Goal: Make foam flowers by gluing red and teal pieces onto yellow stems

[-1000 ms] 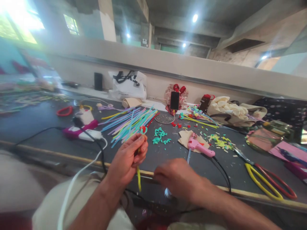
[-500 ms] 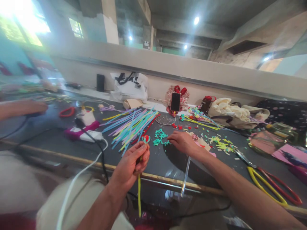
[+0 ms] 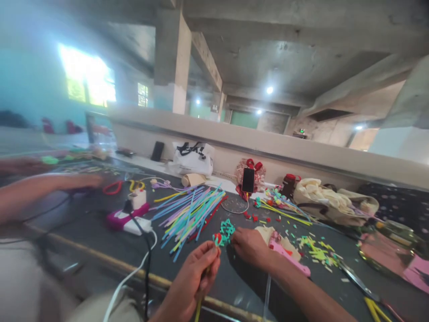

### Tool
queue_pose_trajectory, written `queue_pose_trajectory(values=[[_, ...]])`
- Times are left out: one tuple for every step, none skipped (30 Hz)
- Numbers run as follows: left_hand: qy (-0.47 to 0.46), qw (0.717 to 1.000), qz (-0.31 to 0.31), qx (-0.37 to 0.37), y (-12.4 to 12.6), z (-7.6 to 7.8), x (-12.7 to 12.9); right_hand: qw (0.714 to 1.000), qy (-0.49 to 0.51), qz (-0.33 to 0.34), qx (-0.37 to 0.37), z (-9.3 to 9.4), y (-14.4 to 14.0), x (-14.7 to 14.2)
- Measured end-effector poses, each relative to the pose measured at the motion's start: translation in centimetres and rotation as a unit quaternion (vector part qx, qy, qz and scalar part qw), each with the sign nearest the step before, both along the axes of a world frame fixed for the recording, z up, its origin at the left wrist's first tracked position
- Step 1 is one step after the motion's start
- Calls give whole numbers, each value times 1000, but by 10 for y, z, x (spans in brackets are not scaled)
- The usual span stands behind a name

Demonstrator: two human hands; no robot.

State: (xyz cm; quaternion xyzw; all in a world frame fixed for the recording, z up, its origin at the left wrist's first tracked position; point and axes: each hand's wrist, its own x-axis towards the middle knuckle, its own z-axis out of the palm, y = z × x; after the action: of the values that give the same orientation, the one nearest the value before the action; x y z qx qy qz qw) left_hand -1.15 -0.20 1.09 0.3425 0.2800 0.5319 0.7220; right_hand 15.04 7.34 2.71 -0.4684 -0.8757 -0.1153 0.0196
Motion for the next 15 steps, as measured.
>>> queue_pose_trajectory(values=[[5, 1000, 1, 4, 0, 0, 0, 1000, 7, -2, 6, 1, 0, 0], [11, 1000, 2, 7, 0, 1, 0, 1000, 16, -5, 9, 1, 1, 1], [18, 1000, 3, 8, -1, 2, 1, 1000, 27, -7, 10, 2, 1, 2], [23, 1000, 7, 7, -2, 3, 1, 999, 39, -8, 10, 2, 2, 3], [26, 1000, 14, 5, -3, 4, 2, 999, 50, -7, 8, 2, 3, 4], [28, 999, 22, 3, -4, 5, 3, 998, 62, -4, 6, 3, 4, 4], [29, 999, 29, 1, -5, 6, 4, 997, 74, 1, 2, 3, 5, 5], [30, 999, 33, -2, -5, 7, 4, 996, 86, 8, -3, 2, 6, 6], [32, 999, 31, -4, -4, 7, 5, 995, 97, 15, -10, 2, 7, 7], [35, 999, 28, -5, -2, 7, 5, 994, 109, 23, -17, 2, 8, 7], [40, 999, 24, -5, 0, 6, 6, 992, 123, 31, -26, 2, 8, 8], [46, 999, 24, -3, 2, 5, 6, 989, 138, 36, -35, 2, 8, 9], [50, 998, 35, 10, 5, 4, 7, 986, 155, 40, -47, 3, 8, 10], [56, 997, 38, 22, 7, 4, 7, 982, 173, 41, -58, 4, 8, 11], [56, 998, 38, 18, 10, 3, 8, 978, 194, 39, -70, 5, 8, 13]])
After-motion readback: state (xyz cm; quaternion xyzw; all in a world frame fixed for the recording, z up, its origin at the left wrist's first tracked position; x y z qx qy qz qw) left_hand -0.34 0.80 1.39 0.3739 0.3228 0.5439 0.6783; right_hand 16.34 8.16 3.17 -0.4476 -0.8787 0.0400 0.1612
